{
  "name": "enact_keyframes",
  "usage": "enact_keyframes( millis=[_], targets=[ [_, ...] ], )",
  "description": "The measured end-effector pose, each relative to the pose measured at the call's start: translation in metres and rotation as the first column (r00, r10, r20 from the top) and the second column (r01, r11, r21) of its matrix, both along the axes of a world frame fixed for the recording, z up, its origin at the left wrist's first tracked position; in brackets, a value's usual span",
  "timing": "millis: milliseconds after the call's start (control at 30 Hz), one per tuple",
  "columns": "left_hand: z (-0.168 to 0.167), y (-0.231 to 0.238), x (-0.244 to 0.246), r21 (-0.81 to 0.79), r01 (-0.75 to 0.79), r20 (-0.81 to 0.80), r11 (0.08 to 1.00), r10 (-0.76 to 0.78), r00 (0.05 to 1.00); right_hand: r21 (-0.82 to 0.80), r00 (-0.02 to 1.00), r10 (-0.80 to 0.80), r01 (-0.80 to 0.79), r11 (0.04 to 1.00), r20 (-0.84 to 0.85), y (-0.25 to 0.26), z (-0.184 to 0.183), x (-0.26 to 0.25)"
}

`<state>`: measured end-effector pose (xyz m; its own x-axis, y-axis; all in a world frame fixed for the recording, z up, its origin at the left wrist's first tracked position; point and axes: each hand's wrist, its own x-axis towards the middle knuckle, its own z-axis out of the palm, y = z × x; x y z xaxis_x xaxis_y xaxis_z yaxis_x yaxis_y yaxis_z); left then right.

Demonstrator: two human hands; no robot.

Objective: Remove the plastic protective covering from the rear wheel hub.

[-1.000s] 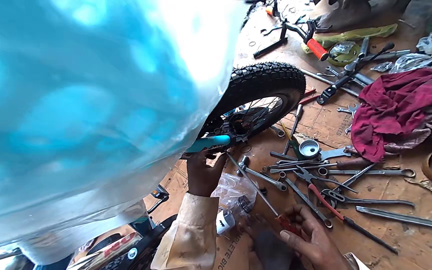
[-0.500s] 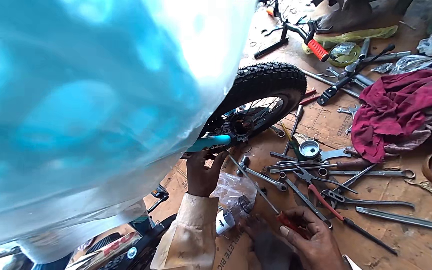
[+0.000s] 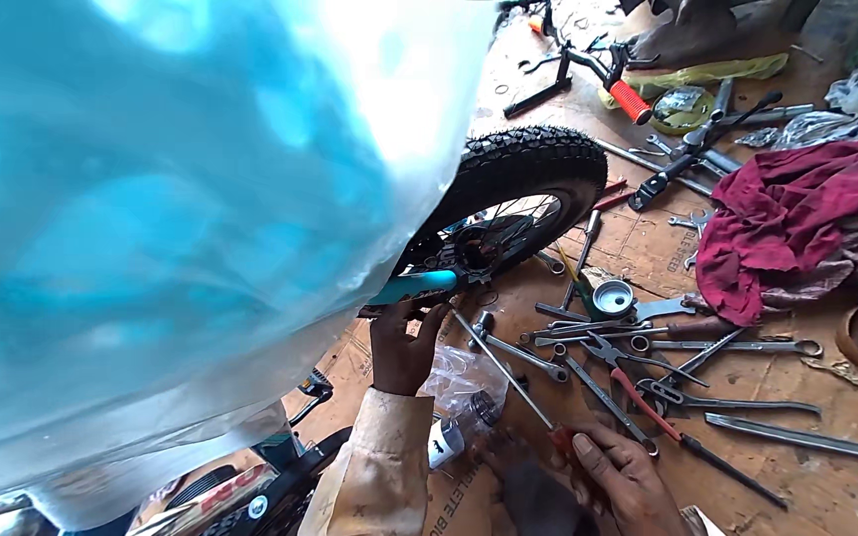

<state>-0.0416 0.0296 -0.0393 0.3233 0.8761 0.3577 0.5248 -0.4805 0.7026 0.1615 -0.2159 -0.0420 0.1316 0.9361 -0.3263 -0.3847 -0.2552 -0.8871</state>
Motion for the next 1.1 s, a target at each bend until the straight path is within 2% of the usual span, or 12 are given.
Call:
enact_keyframes(
  millis=[33, 200, 333, 533, 733, 833, 933, 967, 1000, 1033, 1067, 1100],
  targets=[
    [0.0, 0.0, 0.0, -0.007, 0.004, 0.006, 1.0, -0.004, 1.0, -0.019, 0.997, 0.029, -0.03, 0.999, -0.072, 0.001, -0.001, 0.002],
    [-0.002, 0.001, -0.003, -0.014, 0.01, 0.016, 1.0, -0.01, 1.0, -0.083, 0.998, -0.046, 0.042, 0.996, -0.048, 0.004, -0.003, 0.001],
    [0.001, -0.001, 0.002, -0.014, -0.018, 0.067, 1.0, 0.018, 0.998, -0.14, 0.993, -0.001, -0.016, 0.99, -0.122, 0.004, 0.004, 0.001],
    [-0.001, -0.006, 0.008, -0.117, -0.061, 0.22, 0.991, 0.086, 0.972, -0.082, 0.996, -0.049, 0.055, 0.995, 0.08, 0.002, 0.009, -0.001],
    [0.001, -0.004, 0.009, -0.14, -0.009, 0.307, 0.99, 0.052, 0.95, -0.122, 0.988, 0.066, -0.084, 0.989, -0.141, 0.003, 0.018, 0.002],
    [-0.001, -0.004, 0.009, -0.154, -0.013, 0.316, 0.988, 0.062, 0.947, -0.049, 0.986, 0.03, -0.022, 0.999, 0.165, 0.002, 0.012, -0.003],
    [0.0, -0.006, 0.008, -0.185, -0.014, 0.321, 0.983, 0.074, 0.944, 0.078, 0.882, -0.097, 0.069, 0.995, 0.462, -0.005, -0.001, -0.012],
    [0.001, -0.006, 0.008, -0.195, -0.014, 0.315, 0.981, 0.076, 0.946, 0.073, 0.905, -0.091, 0.067, 0.995, 0.415, -0.007, -0.002, -0.012],
    [0.002, -0.005, 0.008, -0.2, -0.018, 0.315, 0.98, 0.082, 0.945, 0.02, 0.969, -0.054, 0.05, 0.999, 0.243, -0.007, 0.001, -0.011],
    [0.002, -0.005, 0.007, -0.204, -0.018, 0.324, 0.979, 0.084, 0.942, -0.051, 0.998, -0.005, 0.002, 0.999, -0.062, -0.006, 0.003, -0.008],
    [0.002, -0.004, 0.007, -0.205, -0.014, 0.333, 0.979, 0.083, 0.939, -0.098, 0.931, 0.044, -0.085, 0.992, -0.361, -0.004, 0.003, -0.004],
    [0.001, -0.003, 0.006, -0.199, -0.007, 0.338, 0.98, 0.075, 0.938, -0.103, 0.838, 0.078, -0.158, 0.982, -0.541, -0.002, 0.0, -0.001]
  ],
)
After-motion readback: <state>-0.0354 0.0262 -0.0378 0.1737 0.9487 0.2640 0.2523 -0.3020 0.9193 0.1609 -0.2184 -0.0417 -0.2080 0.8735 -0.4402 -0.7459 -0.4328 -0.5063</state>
